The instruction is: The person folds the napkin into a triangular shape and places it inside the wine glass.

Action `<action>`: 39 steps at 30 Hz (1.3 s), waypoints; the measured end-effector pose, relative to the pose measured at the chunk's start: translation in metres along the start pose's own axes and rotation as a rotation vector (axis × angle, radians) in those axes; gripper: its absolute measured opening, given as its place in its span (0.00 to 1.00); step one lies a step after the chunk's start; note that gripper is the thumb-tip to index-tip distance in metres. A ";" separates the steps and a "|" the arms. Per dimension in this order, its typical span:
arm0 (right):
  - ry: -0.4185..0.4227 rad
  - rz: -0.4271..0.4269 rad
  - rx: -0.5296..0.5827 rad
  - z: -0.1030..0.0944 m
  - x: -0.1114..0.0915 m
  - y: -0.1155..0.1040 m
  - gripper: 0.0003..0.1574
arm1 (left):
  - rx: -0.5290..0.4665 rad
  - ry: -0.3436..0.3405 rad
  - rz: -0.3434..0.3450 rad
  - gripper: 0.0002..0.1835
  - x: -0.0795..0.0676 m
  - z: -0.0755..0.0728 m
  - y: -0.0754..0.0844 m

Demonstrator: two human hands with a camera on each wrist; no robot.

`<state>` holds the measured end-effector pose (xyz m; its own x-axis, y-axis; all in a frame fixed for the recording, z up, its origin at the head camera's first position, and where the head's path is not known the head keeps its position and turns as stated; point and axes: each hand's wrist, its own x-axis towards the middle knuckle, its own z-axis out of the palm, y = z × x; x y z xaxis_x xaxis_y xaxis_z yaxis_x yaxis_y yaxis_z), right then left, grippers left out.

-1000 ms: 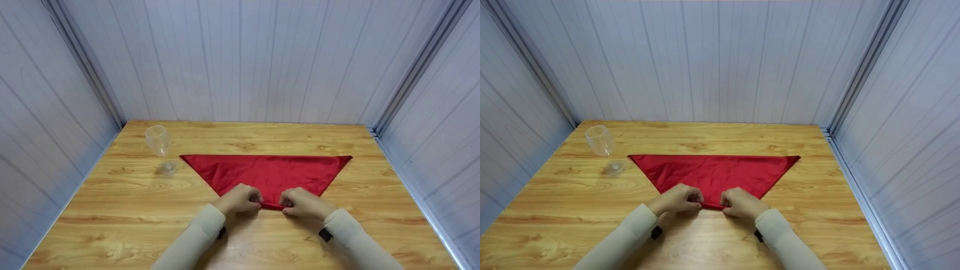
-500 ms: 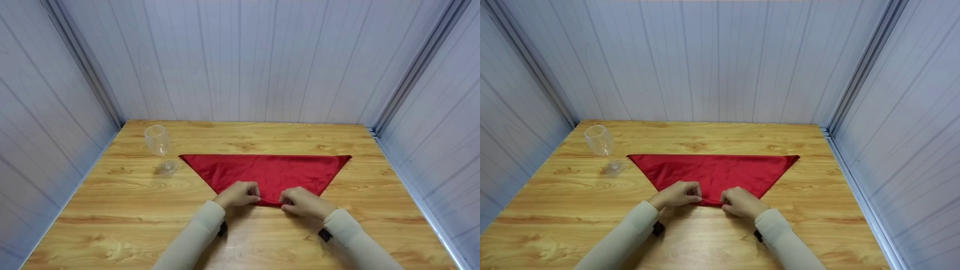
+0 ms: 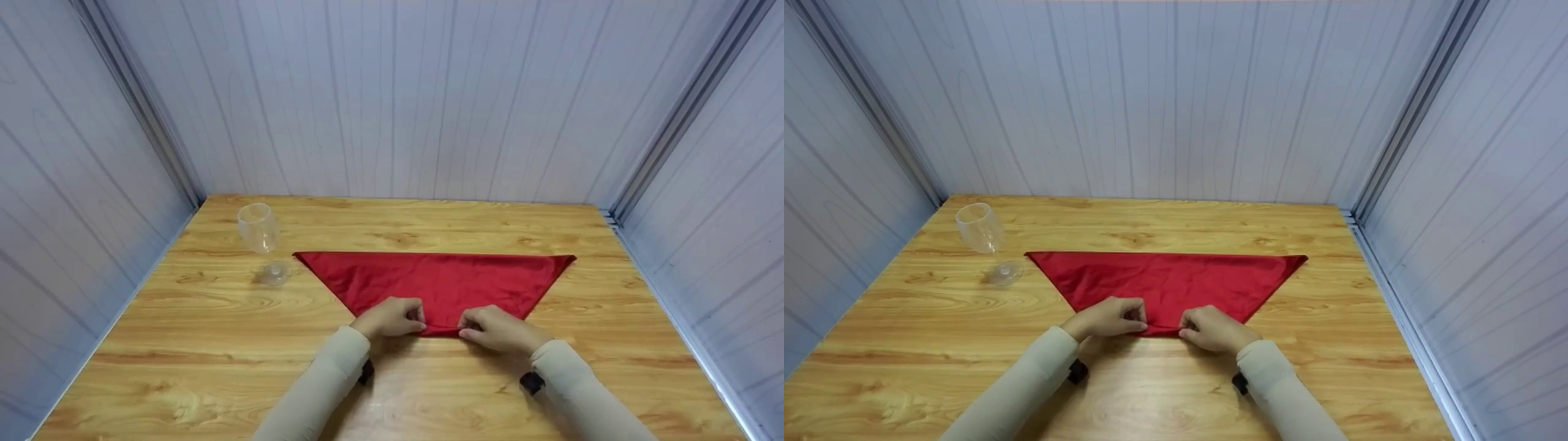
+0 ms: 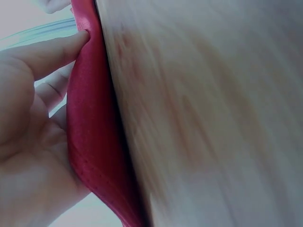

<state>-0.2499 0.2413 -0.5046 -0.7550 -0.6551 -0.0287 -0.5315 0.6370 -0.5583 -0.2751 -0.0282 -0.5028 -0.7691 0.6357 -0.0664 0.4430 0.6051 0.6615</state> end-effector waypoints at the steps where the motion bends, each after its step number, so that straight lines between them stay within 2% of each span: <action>1: -0.006 0.008 0.011 0.000 0.001 0.001 0.04 | -0.001 0.002 0.002 0.07 0.000 0.000 0.000; 9: -0.078 0.082 0.087 -0.006 0.008 0.006 0.07 | -0.014 0.010 -0.005 0.07 0.001 0.001 -0.003; 14: -0.114 0.116 0.078 -0.009 0.014 0.004 0.09 | 0.001 0.013 -0.026 0.08 0.001 0.001 -0.002; 20: -0.114 0.141 0.070 -0.008 0.019 0.001 0.05 | 0.015 0.010 -0.055 0.08 0.002 0.001 -0.002; 26: -0.087 0.121 -0.002 -0.010 0.017 -0.002 0.07 | 0.036 -0.007 -0.064 0.08 0.004 0.000 -0.002; 33: -0.137 0.115 -0.044 -0.013 0.015 -0.006 0.06 | 0.042 -0.040 -0.096 0.06 0.005 -0.002 -0.002; 39: -0.091 0.039 -0.093 -0.015 0.014 -0.004 0.07 | 0.035 -0.060 -0.079 0.06 0.004 -0.003 -0.001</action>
<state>-0.2639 0.2360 -0.4906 -0.7401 -0.6607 -0.1259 -0.5391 0.6947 -0.4762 -0.2803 -0.0279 -0.5016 -0.7740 0.6119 -0.1627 0.3982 0.6702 0.6263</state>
